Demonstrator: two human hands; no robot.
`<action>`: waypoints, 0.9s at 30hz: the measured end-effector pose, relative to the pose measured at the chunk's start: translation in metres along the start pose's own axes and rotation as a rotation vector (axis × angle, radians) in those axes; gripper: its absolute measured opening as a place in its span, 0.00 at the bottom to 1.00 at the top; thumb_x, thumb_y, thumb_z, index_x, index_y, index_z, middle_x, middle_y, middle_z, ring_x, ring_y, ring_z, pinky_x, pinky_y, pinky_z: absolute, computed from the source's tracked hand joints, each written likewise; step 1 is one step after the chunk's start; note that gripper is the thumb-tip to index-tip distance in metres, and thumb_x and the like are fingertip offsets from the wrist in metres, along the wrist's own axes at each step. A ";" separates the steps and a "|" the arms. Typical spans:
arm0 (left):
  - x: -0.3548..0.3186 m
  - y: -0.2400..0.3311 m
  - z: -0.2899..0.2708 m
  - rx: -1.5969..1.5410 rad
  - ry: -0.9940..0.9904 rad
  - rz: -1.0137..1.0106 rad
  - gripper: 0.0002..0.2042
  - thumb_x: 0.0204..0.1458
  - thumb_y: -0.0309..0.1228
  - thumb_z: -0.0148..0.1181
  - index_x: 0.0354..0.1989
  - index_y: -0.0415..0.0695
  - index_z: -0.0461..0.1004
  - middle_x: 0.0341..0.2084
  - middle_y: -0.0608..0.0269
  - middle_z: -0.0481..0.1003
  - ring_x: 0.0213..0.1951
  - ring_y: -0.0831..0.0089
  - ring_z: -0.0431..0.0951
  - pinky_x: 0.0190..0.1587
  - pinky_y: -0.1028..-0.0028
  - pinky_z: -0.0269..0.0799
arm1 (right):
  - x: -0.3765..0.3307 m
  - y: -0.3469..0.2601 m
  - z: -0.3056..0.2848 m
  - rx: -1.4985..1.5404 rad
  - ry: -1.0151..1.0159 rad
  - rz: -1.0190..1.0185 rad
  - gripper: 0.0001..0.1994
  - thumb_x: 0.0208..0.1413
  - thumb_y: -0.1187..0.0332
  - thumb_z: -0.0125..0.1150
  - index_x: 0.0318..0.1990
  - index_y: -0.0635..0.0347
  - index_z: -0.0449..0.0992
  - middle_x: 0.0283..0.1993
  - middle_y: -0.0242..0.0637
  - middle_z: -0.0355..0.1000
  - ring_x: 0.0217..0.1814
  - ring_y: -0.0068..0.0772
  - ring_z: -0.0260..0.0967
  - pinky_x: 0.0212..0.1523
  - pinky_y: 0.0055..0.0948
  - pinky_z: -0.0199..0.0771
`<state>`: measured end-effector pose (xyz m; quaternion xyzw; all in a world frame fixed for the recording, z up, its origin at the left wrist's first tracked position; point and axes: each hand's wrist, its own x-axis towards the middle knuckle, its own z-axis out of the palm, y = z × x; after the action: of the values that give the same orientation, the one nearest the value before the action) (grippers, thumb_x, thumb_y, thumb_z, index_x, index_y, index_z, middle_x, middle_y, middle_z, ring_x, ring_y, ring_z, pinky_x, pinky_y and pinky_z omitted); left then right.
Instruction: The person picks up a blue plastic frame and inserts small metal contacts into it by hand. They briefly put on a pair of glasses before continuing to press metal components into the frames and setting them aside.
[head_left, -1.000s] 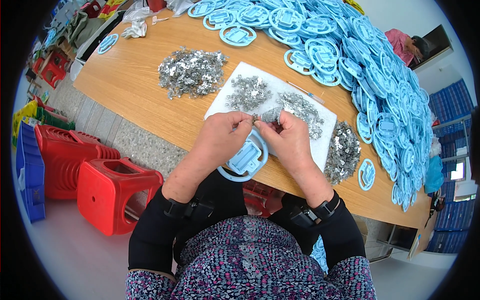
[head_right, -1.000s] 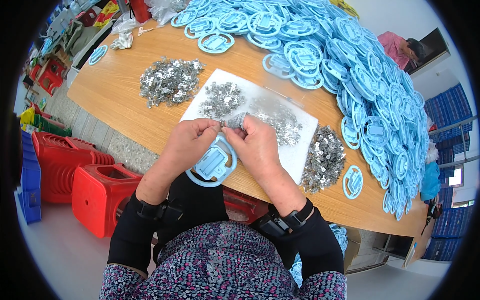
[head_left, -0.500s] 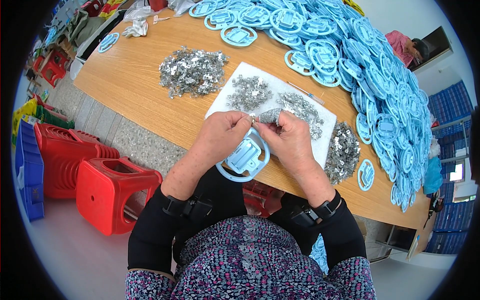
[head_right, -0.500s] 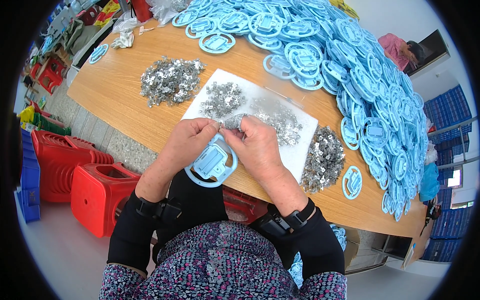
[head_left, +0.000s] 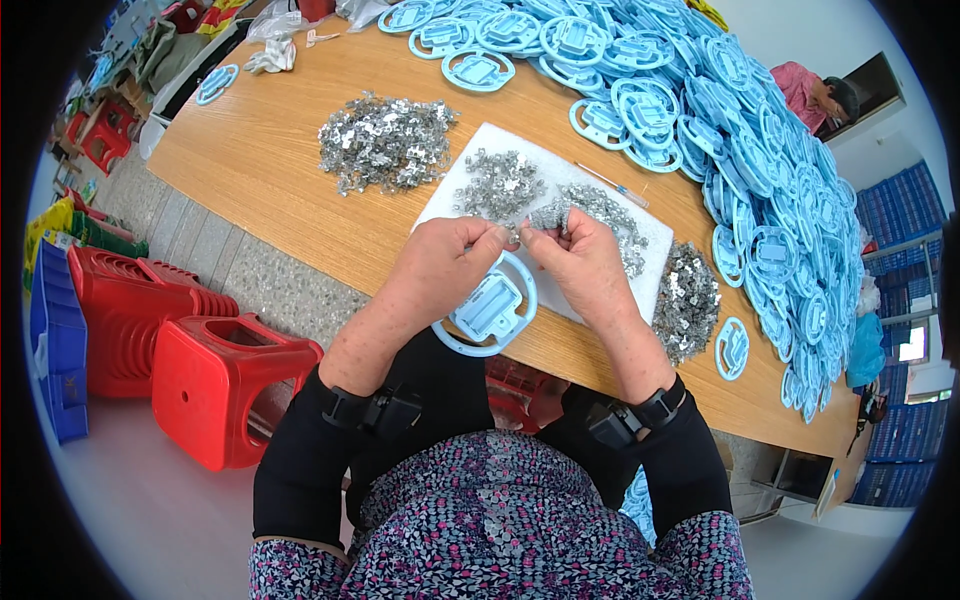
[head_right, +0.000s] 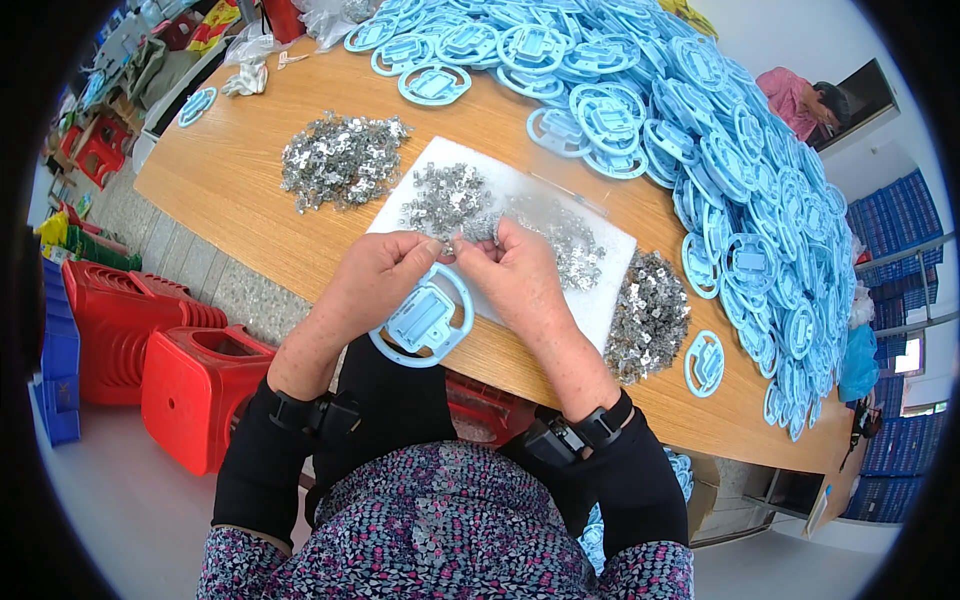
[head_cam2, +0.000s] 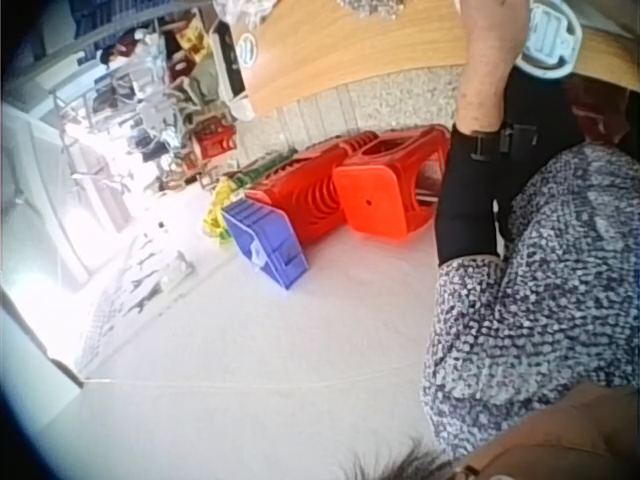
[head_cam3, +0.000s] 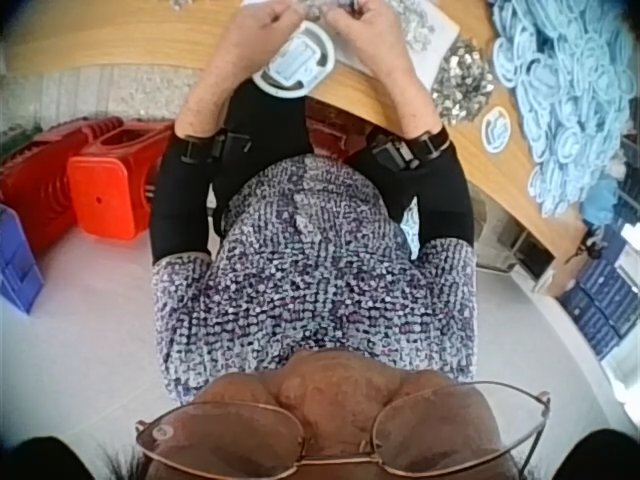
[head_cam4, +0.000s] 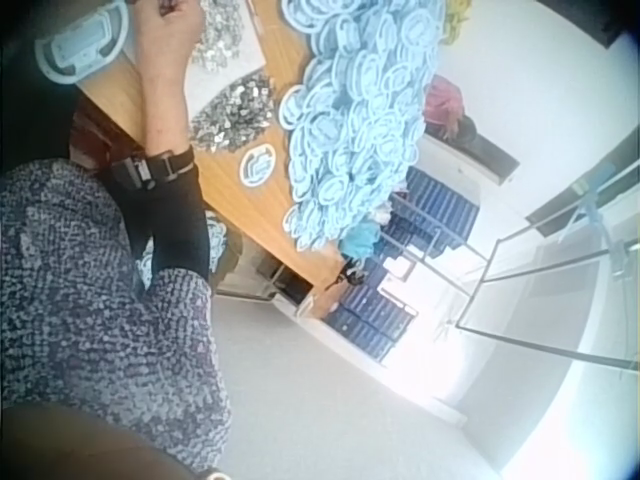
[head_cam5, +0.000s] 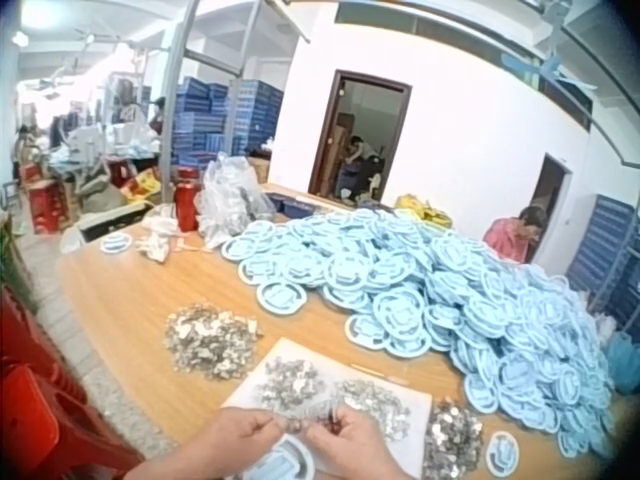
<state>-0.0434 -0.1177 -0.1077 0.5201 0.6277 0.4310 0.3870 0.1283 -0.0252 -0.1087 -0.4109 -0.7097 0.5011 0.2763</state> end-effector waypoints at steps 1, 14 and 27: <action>0.000 -0.001 0.000 0.000 0.002 -0.001 0.14 0.64 0.35 0.53 0.42 0.38 0.81 0.23 0.67 0.78 0.28 0.85 0.73 0.30 0.77 0.71 | 0.000 -0.001 0.000 0.001 -0.002 0.000 0.16 0.54 0.60 0.68 0.29 0.66 0.74 0.26 0.33 0.75 0.28 0.15 0.66 0.27 0.23 0.67; 0.002 0.002 -0.003 0.143 0.059 0.011 0.14 0.61 0.37 0.54 0.37 0.40 0.82 0.18 0.62 0.76 0.23 0.80 0.74 0.27 0.74 0.70 | 0.005 -0.015 -0.011 0.061 0.009 0.181 0.12 0.55 0.63 0.65 0.28 0.60 0.70 0.23 0.27 0.68 0.22 0.16 0.63 0.24 0.18 0.63; 0.025 -0.004 -0.031 0.332 0.105 -0.162 0.21 0.58 0.44 0.61 0.27 0.34 0.80 0.14 0.67 0.73 0.19 0.82 0.68 0.23 0.74 0.65 | 0.007 -0.013 -0.025 0.068 -0.056 0.184 0.13 0.53 0.61 0.66 0.30 0.61 0.72 0.22 0.29 0.69 0.22 0.18 0.64 0.23 0.19 0.65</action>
<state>-0.0777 -0.0977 -0.1022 0.5014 0.7493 0.3154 0.2961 0.1409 -0.0091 -0.0884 -0.4504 -0.6590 0.5596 0.2229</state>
